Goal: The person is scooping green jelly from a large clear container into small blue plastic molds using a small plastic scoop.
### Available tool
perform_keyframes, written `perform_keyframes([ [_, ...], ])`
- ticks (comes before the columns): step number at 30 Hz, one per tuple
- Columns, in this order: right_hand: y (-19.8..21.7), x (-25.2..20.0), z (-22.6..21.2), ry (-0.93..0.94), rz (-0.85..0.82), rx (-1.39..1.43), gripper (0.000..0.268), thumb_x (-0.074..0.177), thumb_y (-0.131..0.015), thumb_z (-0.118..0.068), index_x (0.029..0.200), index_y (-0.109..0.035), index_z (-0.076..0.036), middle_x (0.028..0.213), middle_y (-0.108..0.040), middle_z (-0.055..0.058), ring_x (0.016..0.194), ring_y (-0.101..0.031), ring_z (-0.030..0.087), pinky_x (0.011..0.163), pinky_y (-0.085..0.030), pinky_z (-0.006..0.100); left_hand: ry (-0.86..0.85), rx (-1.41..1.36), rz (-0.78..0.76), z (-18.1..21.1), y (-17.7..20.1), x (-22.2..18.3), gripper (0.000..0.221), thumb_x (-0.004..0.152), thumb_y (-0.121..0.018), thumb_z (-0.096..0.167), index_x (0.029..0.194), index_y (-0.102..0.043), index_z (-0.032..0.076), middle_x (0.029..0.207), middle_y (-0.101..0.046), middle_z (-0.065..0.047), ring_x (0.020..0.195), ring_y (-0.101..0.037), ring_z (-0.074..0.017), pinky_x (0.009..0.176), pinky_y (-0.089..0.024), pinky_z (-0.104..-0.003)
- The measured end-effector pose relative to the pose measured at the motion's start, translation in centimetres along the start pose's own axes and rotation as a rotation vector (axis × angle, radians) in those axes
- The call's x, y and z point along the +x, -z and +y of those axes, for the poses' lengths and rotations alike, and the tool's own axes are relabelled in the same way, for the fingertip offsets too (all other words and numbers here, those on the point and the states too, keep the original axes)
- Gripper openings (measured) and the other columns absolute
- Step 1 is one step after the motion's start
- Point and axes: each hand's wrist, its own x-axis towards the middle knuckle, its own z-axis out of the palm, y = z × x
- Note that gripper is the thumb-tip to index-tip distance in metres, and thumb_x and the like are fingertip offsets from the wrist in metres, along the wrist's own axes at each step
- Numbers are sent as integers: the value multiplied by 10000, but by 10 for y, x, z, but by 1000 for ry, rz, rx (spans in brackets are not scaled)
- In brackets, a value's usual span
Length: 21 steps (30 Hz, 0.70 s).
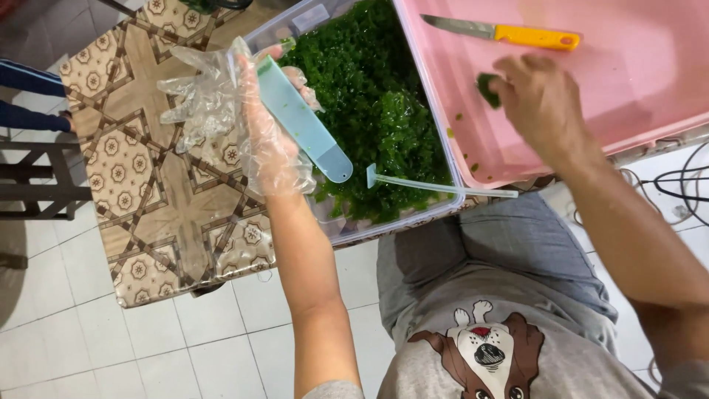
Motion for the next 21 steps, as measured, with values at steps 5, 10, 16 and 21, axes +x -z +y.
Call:
perform_keyframes([
  [5, 0, 38, 45, -9, -34, -371, 356, 1000, -780, -118, 1344, -730, -40, 1171, -696, 182, 1050, -635, 298, 712, -635, 388, -56, 67, 35, 4, -4, -4, 576, 836, -683, 586, 1143, -628, 102, 744, -652, -39, 606, -618, -145, 545, -552, -295],
  [10, -42, 34, 105, 98, 21, -556, 281, 949, -748, -252, 1178, -721, -91, 1065, -711, 91, 975, -667, 281, 806, -563, 377, -52, 50, -8, 2, -2, -1, 526, 892, -638, 555, 1144, -637, 93, 756, -671, -49, 606, -625, -154, 539, -545, -306],
  [16, 12, 9, 41, -112, -68, 2, 182, 1140, -610, 38, 1245, -465, 70, 947, -658, 276, 716, -633, 446, 602, -483, 547, -64, 61, -17, 0, 2, 3, 529, 901, -622, 559, 1146, -638, 91, 751, -659, -46, 606, -614, -147, 537, -535, -303],
  [21, 22, -27, 21, -93, 41, -118, 151, 1222, -626, -12, 1259, -485, 29, 1046, -676, 255, 671, -655, 463, 565, -496, 585, -67, 34, -61, -6, 9, 7, 511, 939, -585, 542, 1155, -642, 83, 752, -646, -50, 605, -589, -143, 529, -525, -306],
])
